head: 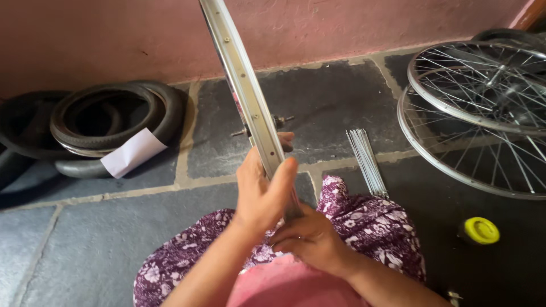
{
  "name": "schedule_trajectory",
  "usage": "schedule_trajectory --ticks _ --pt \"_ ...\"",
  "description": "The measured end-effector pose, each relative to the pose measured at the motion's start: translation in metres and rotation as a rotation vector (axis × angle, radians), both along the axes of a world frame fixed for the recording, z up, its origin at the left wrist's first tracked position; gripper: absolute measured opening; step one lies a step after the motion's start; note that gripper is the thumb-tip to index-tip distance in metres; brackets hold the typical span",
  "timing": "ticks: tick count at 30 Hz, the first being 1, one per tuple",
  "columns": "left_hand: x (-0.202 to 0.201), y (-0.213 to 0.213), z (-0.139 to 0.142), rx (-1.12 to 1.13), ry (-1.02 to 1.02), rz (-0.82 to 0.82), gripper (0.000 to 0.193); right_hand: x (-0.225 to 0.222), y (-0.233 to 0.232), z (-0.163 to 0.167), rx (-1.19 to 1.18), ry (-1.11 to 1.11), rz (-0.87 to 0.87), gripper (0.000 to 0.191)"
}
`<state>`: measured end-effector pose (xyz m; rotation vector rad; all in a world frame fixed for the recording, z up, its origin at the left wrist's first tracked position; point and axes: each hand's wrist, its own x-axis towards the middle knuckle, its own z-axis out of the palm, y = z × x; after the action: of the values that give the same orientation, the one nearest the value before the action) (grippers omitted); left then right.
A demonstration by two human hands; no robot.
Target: The person laces a bicycle wheel by inserting spokes through the rim and hub. They repeatedly pick up spokes, thread them through the rim holes, and connect them to the hub, gradually building the wheel structure.
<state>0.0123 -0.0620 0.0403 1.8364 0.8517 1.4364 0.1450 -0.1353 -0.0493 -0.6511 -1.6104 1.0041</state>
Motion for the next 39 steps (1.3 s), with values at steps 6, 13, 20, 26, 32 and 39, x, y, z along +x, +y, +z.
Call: schedule_trajectory --ticks 6,13,20,26,32,39 --pt "-0.044 0.033 -0.03 -0.206 -0.145 -0.519 0.029 0.016 -0.015 -0.019 -0.121 0.215 0.17 0.012" --pt "-0.012 0.082 -0.054 0.225 0.077 -0.668 0.01 0.025 -0.011 -0.021 -0.118 0.157 0.189 0.009" --pt "0.003 0.086 -0.064 -0.349 -0.139 -0.889 0.011 0.024 -0.011 -0.018 -0.151 0.157 0.207 0.009" --pt "-0.026 0.073 -0.065 -0.374 -0.289 -0.933 0.014 0.029 -0.019 -0.01 -0.15 0.085 0.296 0.006" --pt "-0.022 0.069 -0.063 -0.41 -0.296 -0.835 0.019 0.03 -0.016 0.007 -0.023 -0.055 0.203 0.007" --pt "-0.017 0.065 -0.066 -0.377 -0.316 -0.814 0.022 0.064 -0.029 0.042 -0.144 0.0 -0.553 0.011"
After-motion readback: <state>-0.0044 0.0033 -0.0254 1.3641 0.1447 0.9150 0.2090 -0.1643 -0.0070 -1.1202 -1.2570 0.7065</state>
